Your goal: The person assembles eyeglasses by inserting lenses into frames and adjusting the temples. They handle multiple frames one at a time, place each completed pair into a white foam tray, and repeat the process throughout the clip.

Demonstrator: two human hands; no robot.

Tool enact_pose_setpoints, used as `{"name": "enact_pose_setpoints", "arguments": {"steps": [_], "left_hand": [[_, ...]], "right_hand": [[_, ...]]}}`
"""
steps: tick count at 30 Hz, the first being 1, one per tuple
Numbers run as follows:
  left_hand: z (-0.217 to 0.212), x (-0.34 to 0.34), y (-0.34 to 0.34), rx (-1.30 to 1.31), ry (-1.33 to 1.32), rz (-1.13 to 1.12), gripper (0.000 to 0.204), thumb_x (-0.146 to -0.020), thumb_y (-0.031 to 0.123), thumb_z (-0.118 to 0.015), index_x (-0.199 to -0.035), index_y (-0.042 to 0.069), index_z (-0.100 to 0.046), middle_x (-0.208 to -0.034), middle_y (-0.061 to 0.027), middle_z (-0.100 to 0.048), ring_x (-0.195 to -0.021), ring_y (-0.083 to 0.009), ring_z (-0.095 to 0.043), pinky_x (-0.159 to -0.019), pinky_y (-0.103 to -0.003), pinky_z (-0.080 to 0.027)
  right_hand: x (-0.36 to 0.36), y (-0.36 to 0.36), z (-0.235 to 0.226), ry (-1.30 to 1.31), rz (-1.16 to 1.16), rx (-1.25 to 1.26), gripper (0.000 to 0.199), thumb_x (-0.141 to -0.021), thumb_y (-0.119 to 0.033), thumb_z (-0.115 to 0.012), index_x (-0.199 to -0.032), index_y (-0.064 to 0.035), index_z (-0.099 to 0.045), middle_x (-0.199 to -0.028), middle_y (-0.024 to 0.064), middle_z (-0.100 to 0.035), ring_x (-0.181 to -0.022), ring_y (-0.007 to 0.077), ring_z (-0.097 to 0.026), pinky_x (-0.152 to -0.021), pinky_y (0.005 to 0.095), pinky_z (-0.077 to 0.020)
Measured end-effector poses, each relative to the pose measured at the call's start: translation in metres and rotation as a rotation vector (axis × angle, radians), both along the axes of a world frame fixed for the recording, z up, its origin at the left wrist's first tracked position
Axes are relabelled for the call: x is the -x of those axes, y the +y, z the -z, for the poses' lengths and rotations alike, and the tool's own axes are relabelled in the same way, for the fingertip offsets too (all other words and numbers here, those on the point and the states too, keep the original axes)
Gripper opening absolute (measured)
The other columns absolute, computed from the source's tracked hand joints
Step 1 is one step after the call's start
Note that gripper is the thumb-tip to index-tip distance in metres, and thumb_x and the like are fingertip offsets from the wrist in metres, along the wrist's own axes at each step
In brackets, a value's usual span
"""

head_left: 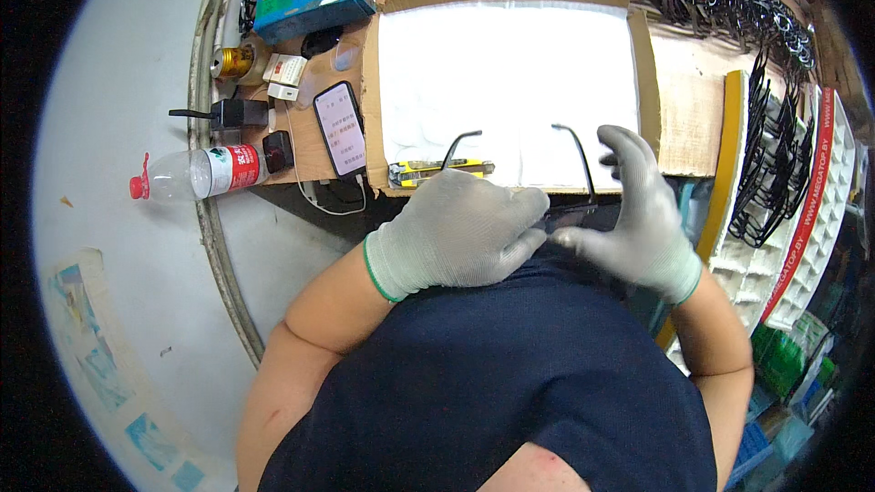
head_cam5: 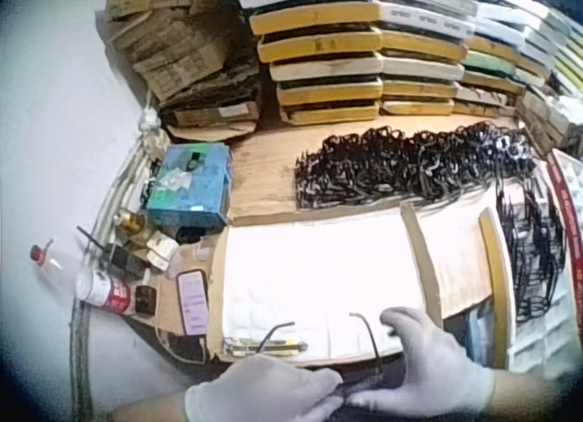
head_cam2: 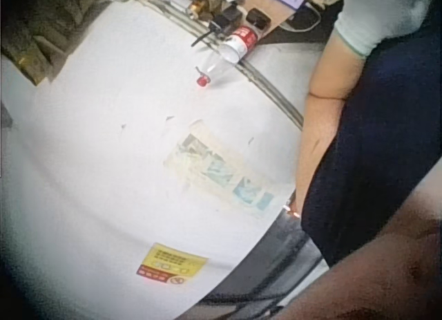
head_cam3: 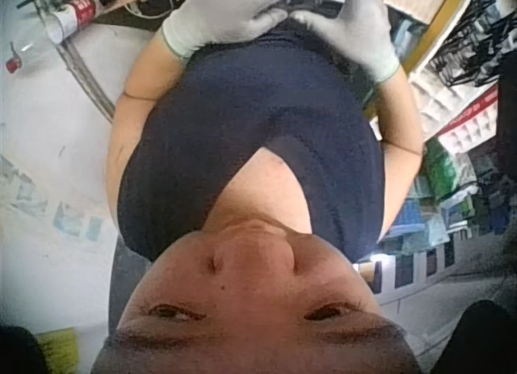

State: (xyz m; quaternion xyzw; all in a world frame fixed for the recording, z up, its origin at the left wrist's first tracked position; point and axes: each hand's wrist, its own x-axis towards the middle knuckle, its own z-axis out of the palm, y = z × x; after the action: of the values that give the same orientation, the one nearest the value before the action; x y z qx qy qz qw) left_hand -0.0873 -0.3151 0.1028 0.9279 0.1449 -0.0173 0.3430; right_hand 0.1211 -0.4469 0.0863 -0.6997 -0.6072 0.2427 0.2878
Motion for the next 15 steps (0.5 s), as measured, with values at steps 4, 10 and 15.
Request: {"name": "enact_pose_setpoints", "arguments": {"steps": [4,10,15], "left_hand": [[-0.015,-0.009,0.010,0.024,0.104,0.194,0.027,-0.087,0.033,-0.071,-0.091,0.006,-0.068,-0.068,-0.0141,-0.066,-0.063,-0.0332,-0.070,-0.060,-0.043,-0.056],[0.041,-0.012,0.068,0.573,-0.034,-0.168,0.030,-0.098,0.029,-0.057,-0.106,0.004,-0.071,-0.089,-0.0188,-0.073,-0.084,-0.0368,-0.072,-0.076,-0.041,-0.057],[0.120,-0.029,0.094,-0.320,0.344,-0.525,0.042,-0.093,0.032,-0.065,-0.119,-0.001,-0.061,-0.116,-0.0243,-0.063,-0.105,-0.0400,-0.065,-0.094,-0.047,-0.053]], "right_hand": [[0.008,0.002,0.001,0.195,-0.283,-0.041,0.035,-0.079,-0.025,-0.079,-0.103,-0.0015,-0.067,-0.127,0.0246,-0.059,-0.110,0.0416,-0.064,-0.113,0.0535,-0.0410],[0.020,-0.002,0.011,0.414,-0.295,-0.015,0.013,-0.086,-0.014,-0.066,-0.083,-0.0015,-0.066,-0.076,0.0183,-0.063,-0.074,0.0357,-0.062,-0.104,0.0550,-0.0445],[0.020,-0.003,0.003,0.477,-0.122,-0.103,0.014,-0.088,-0.012,-0.062,-0.091,0.0010,-0.067,-0.076,0.0190,-0.061,-0.067,0.0344,-0.061,-0.085,0.0439,-0.0500]]}}
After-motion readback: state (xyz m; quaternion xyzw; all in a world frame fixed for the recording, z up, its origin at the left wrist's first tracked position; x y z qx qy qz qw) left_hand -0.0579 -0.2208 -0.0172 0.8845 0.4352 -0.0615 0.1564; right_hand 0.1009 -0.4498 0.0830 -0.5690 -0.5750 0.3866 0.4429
